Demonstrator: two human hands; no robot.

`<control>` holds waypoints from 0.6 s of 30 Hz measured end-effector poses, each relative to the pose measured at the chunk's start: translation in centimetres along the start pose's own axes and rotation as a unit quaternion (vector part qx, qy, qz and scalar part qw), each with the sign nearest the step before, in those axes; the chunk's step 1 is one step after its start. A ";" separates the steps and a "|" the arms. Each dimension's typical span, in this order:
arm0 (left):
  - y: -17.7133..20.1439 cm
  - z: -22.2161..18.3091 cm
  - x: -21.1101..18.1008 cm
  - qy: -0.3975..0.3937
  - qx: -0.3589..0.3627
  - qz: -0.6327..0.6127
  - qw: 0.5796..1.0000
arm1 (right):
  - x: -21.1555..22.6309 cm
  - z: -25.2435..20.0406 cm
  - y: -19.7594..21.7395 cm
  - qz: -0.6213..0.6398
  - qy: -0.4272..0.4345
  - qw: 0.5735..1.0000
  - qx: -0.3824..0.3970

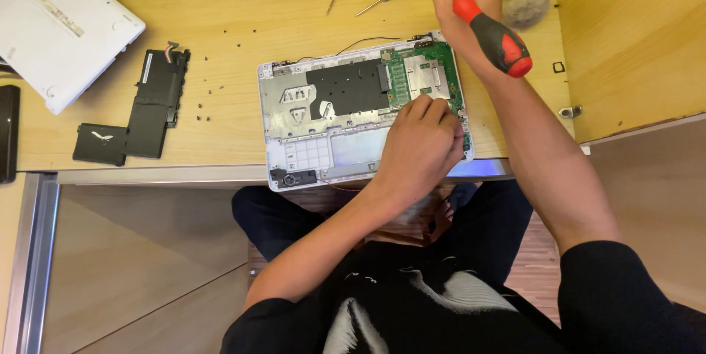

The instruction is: Disassembling a laptop by removing screws and extracting the motherboard

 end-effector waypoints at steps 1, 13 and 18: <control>0.1 0.0 -0.2 -0.001 0.002 0.000 1.000 | 0.2 0.1 0.1 0.000 -0.002 1.000 -0.002; -0.8 -0.1 -1.7 0.062 0.046 0.079 0.994 | 0.5 0.2 0.0 0.015 0.065 0.998 0.018; -0.7 -0.2 -2.3 0.066 -0.002 0.096 0.993 | 0.8 0.3 0.1 -0.012 0.093 0.995 0.033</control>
Point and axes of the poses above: each hand's wrist, its own z-axis towards the middle knuckle, its own y-axis out of the back of the hand, x = y × z, the point moved 3 cm from there along z, towards the middle knuckle, and after that the axes turned 8 degrees about z, right-handed, at the moved point
